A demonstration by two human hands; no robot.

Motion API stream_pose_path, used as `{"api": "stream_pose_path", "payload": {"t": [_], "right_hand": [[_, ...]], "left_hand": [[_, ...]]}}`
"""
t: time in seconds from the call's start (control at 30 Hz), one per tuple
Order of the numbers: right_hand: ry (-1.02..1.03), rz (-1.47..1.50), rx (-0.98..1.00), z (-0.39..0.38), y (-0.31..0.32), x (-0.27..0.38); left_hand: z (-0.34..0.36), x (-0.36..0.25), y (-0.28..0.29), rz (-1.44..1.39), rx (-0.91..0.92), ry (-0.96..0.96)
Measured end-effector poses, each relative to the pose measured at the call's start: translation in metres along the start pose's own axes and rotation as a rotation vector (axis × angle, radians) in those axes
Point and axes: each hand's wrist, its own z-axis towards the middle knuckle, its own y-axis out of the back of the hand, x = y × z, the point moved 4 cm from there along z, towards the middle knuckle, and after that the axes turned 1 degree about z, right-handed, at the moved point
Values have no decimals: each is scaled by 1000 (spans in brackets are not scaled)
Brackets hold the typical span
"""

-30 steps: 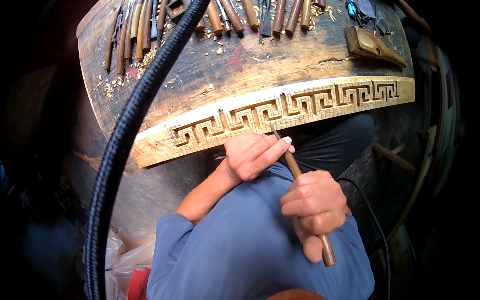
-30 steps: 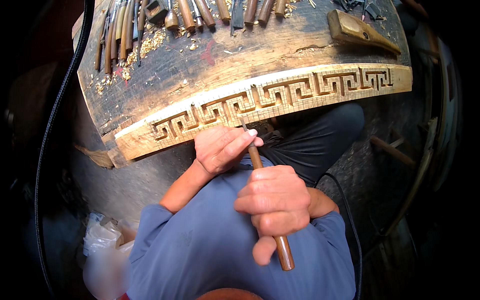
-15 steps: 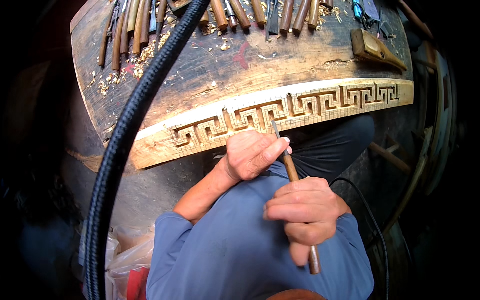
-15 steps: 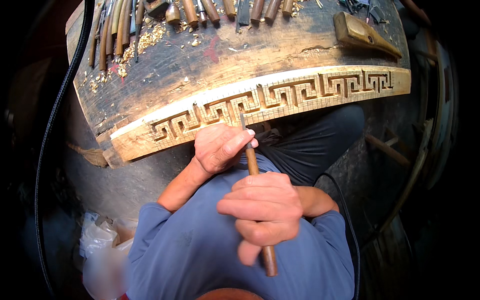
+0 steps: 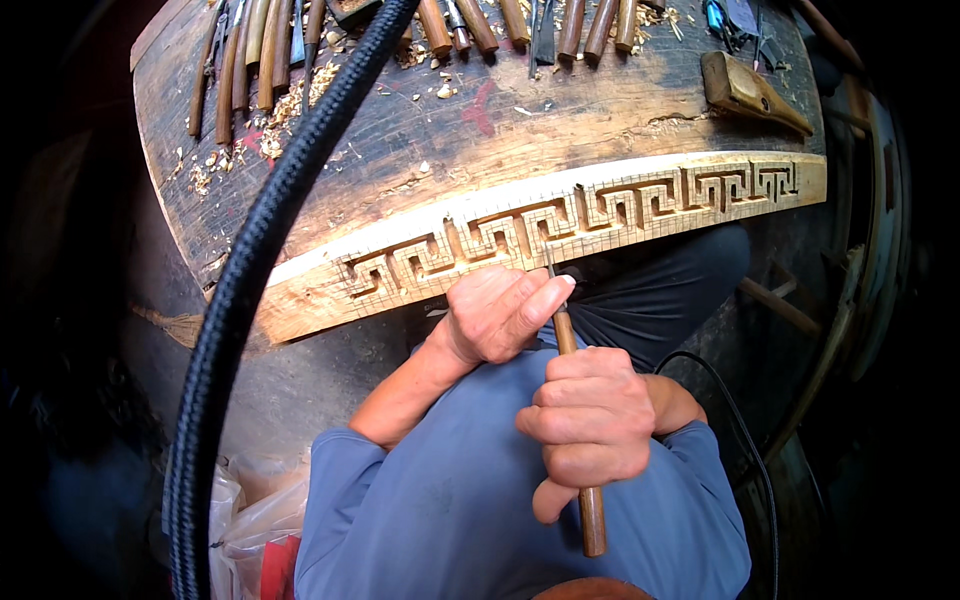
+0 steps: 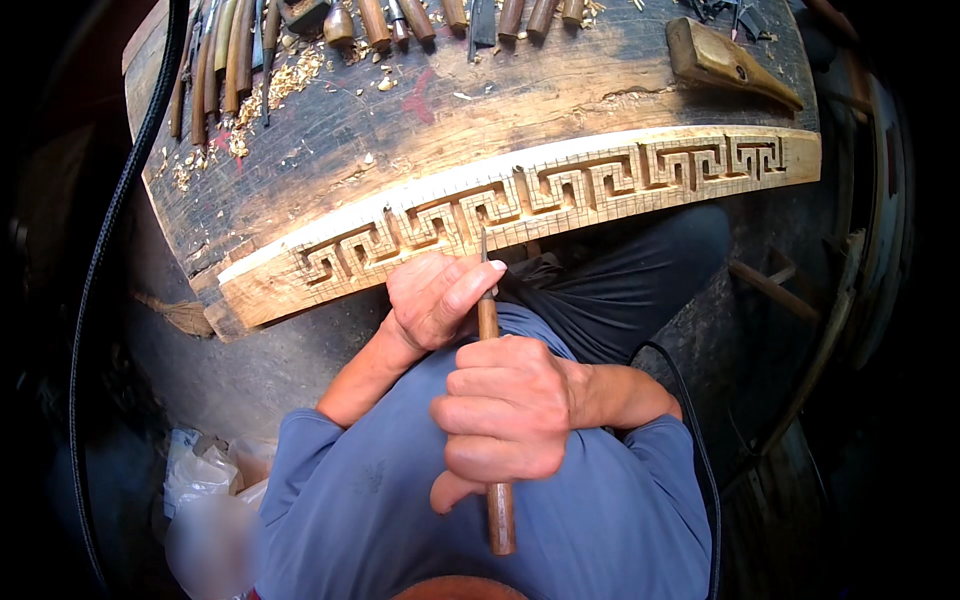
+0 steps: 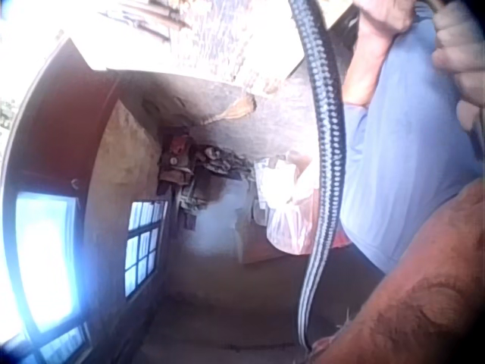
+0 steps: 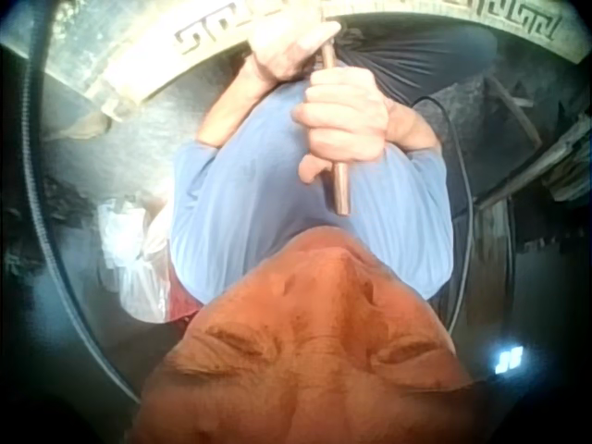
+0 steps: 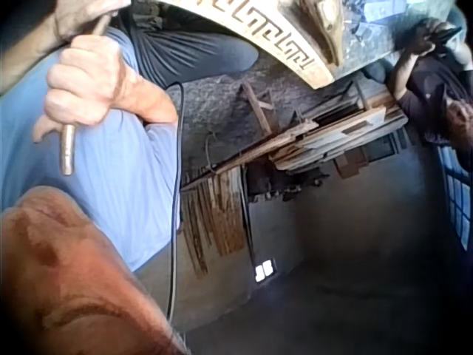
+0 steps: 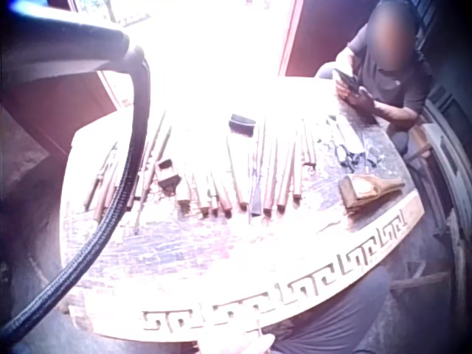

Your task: The person carves a geometric pattern into a wooden beam using a chisel and a wooden mallet, occasionally clearing away wood shavings by hand.

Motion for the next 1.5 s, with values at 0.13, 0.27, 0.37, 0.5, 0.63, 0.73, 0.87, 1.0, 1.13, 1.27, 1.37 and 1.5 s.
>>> {"api": "stream_pose_path", "payload": {"t": [0.13, 0.27, 0.37, 0.5, 0.63, 0.73, 0.87, 1.0, 1.13, 1.27, 1.37, 1.5], "right_hand": [[-3, -19, 48, -1, -2, -3], [-9, -27, 94, -1, -1, -4], [-12, -26, 109, 0, -1, -6], [-27, -30, 114, 1, 1, -7], [-29, -24, 109, 1, 1, -8], [-31, -25, 106, 1, 1, -9], [-49, -22, 36, 3, -2, -10], [-34, -20, 86, 3, 0, -9], [-50, -29, 98, 5, 3, -9], [-88, -3, 92, 12, 10, -10], [-112, 41, 56, 16, 19, -15], [-127, 84, 28, 20, 27, -20]], "left_hand": [[-2, 1, -2, 20, -16, 1], [-2, 1, -3, 7, -18, 8], [-3, 2, -5, -10, -37, 2], [0, 1, -6, -6, -16, 22], [0, 2, -6, 5, -9, 32], [2, 2, -6, -30, -37, 28], [1, 2, -6, 1, -1, 43], [2, 2, -5, -12, -25, 42], [4, 1, -8, -21, -60, 44], [8, 0, -9, -10, -46, 70], [11, -1, -8, 8, -28, 104], [17, -1, -13, 19, -97, 106]]}}
